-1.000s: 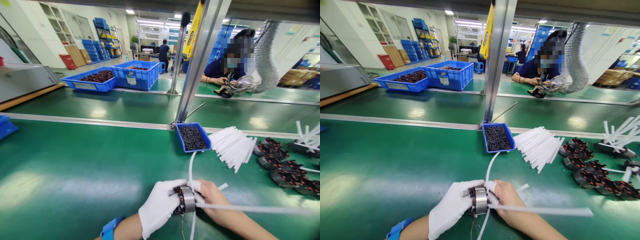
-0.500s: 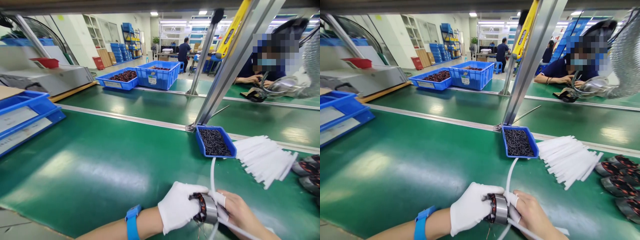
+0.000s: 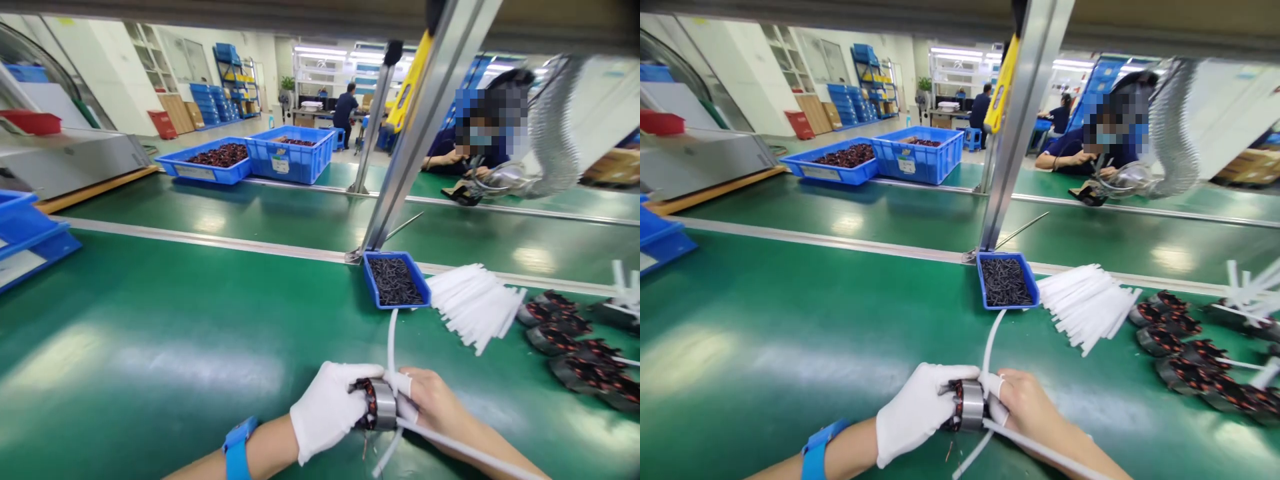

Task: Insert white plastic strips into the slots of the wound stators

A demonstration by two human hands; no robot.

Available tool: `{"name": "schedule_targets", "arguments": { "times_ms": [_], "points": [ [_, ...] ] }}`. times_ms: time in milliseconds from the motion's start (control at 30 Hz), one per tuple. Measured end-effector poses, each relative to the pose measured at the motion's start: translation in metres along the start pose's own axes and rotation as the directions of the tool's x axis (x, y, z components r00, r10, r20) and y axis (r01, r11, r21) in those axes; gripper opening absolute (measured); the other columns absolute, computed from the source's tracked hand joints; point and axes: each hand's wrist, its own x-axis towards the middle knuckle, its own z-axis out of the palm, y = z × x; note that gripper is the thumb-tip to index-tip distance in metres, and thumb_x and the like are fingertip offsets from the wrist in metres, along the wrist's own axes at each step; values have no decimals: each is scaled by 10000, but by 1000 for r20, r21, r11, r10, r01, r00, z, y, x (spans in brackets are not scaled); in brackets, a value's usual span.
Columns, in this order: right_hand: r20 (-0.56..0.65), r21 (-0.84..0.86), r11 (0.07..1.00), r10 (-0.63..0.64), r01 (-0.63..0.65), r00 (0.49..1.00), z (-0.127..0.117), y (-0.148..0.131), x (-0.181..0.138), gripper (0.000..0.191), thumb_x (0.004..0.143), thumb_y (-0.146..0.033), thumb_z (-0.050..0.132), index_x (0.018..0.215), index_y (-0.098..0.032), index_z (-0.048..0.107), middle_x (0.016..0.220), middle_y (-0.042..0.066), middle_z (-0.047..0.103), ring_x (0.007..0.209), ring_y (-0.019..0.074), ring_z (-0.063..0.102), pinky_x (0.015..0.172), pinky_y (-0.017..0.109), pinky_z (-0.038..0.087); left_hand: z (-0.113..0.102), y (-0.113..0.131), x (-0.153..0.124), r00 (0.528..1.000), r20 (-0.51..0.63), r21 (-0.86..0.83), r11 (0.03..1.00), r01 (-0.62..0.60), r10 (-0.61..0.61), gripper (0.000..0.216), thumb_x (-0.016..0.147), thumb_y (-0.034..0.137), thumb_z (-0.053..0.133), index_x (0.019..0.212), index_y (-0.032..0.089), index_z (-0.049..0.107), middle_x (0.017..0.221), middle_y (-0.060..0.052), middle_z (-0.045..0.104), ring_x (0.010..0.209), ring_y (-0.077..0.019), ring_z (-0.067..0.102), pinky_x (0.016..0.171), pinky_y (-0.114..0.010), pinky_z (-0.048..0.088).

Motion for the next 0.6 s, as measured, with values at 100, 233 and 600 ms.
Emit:
{"name": "schedule_targets", "arguments": {
  "times_ms": [100, 233, 600],
  "points": [
    [62, 21, 999, 47, -49, 997, -14, 3, 1, 228, 852, -219, 392, 747, -166, 588, 619, 35, 580, 555, 131, 510, 549, 215, 387, 0, 4, 2, 999, 40, 22, 1000, -15, 14, 388, 626, 61, 415, 908, 132, 672, 832, -27, 707, 777, -205, 631, 706, -253, 483],
    [-80, -193, 887, 412, -420, 908, -66, 49, -13, 187, 822, -284, 498, 916, -209, 642, 748, 14, 658, 677, 147, 590, 638, 206, 443, -10, -6, 10, 994, 24, 94, 990, 104, -107, 401, 598, 93, 467, 942, 158, 663, 893, -32, 708, 825, -222, 630, 742, -267, 484],
    [-258, -481, 540, 666, -691, 700, -129, 153, -43, 232, 873, -283, 495, 1054, -144, 532, 1065, 65, 546, 902, 176, 554, 771, 373, 472, -18, -21, 16, 978, 150, -272, 945, 180, -143, 571, 654, 357, 661, 1170, 189, 484, 1087, -122, 622, 943, -294, 596, 767, -361, 483]
  ]
}}
